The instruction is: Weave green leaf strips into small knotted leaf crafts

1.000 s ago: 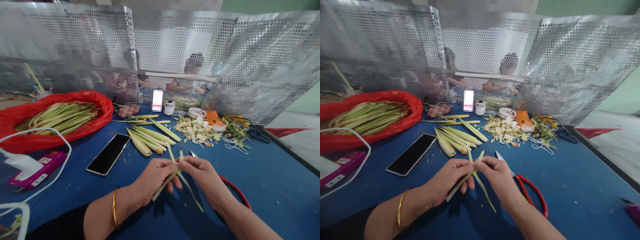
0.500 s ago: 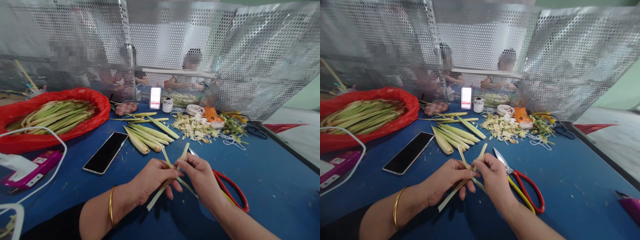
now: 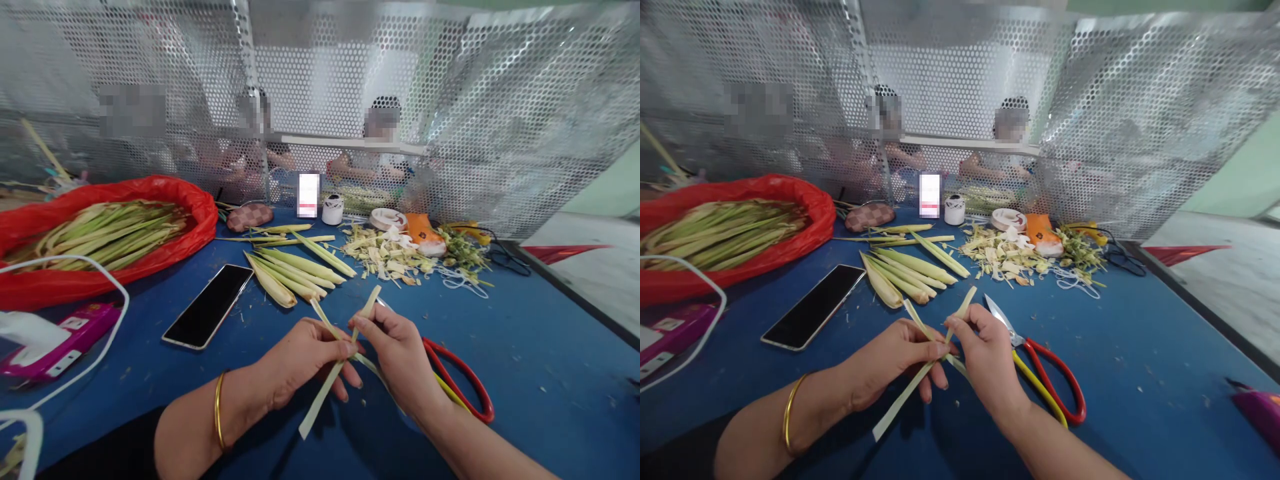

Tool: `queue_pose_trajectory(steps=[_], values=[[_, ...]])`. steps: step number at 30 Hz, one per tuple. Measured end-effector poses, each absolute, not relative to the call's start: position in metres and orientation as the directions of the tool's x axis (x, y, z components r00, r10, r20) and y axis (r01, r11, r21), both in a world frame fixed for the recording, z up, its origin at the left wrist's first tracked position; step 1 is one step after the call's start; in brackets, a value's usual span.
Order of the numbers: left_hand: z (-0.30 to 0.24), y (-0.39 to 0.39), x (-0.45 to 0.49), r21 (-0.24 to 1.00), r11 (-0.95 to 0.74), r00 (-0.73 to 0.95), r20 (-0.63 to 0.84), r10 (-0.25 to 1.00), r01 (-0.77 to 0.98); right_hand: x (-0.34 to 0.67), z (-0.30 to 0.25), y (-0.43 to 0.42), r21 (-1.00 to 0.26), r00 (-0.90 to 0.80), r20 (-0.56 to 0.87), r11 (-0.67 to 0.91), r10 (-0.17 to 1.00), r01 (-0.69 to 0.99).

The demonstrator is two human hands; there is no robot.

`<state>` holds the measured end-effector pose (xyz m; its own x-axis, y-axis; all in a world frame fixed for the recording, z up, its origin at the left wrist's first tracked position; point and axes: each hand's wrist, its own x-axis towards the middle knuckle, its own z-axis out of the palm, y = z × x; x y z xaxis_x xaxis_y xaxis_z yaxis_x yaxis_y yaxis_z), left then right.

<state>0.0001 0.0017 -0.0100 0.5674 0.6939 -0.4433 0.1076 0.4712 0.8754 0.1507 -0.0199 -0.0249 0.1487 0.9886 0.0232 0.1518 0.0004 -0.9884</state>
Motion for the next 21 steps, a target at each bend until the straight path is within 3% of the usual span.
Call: queue_pose_trajectory(steps=[6,11,14,21], values=[[-0.012,0.006,-0.002,0.832,0.555,0.569,-0.464,0.680,0.015,0.168,-0.019,-0.009,-0.940,0.061,0.096,0.071,0.993,0.333],[-0.010,0.011,-0.003,0.854,0.514,0.487,-0.416,0.768,-0.080,0.175,-0.009,-0.012,-0.835,-0.132,0.043,0.109,0.990,0.540],[-0.011,0.012,-0.001,0.880,0.467,0.394,-0.401,0.827,-0.086,0.172,-0.007,-0.018,-0.742,-0.163,0.043,0.141,0.986,0.655],[-0.017,0.011,0.005,0.903,0.411,0.290,-0.363,0.886,-0.123,0.163,-0.014,-0.024,-0.611,-0.267,0.208,0.338,0.941,0.716]])
